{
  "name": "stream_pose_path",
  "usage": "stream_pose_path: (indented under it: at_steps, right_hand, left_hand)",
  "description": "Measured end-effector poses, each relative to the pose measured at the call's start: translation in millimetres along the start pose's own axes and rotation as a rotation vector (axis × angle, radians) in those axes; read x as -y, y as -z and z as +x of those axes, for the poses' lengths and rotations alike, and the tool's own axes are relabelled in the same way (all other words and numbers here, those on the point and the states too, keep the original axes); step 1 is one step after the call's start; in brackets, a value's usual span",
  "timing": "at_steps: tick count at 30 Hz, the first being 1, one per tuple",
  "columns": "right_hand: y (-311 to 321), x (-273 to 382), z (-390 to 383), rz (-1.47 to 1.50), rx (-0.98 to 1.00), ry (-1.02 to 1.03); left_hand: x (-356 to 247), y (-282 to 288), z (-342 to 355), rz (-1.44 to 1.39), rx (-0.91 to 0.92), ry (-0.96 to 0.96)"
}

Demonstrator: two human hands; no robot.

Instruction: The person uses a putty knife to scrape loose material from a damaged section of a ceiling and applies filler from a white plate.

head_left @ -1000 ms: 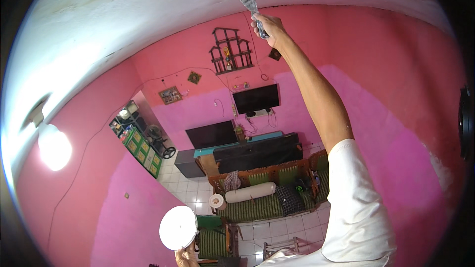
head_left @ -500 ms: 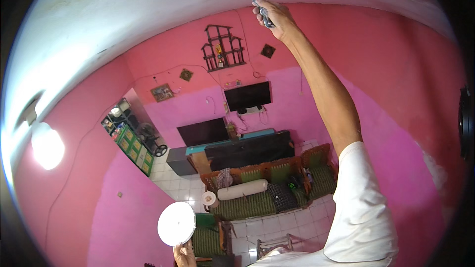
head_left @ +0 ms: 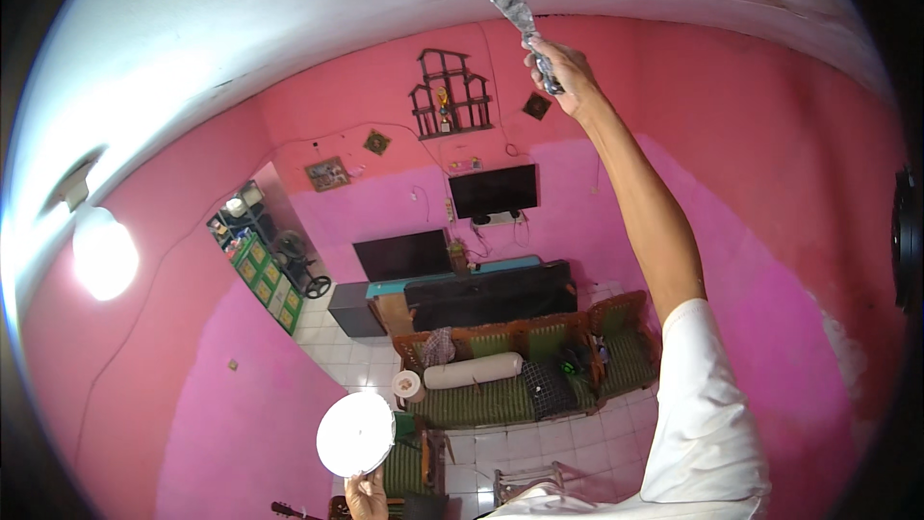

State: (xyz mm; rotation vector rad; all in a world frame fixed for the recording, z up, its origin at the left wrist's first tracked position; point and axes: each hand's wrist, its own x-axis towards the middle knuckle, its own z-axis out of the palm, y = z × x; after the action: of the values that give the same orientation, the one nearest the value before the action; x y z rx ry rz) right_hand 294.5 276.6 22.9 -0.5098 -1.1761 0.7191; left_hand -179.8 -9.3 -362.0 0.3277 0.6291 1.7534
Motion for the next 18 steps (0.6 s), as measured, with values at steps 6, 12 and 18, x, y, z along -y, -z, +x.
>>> stream_pose_path:
  at_steps: [6,12,18]
  right_hand:
    - [-16.8,-23.9,43.8,0.062,0.001,-0.037]
    - [-31.2,-15.8,43.8,0.09,0.019,0.019]
    - [-35.2,14.8,-11.9,0.085,0.063,0.115]
  left_hand:
    - [0.0,-4.8,-9.4,0.081,-0.162,-0.023]
    - [0.8,2.2,3.8,0.073,-0.121,-0.026]
    - [-2.9,-9.3,3.4,0.133,-0.162,0.003]
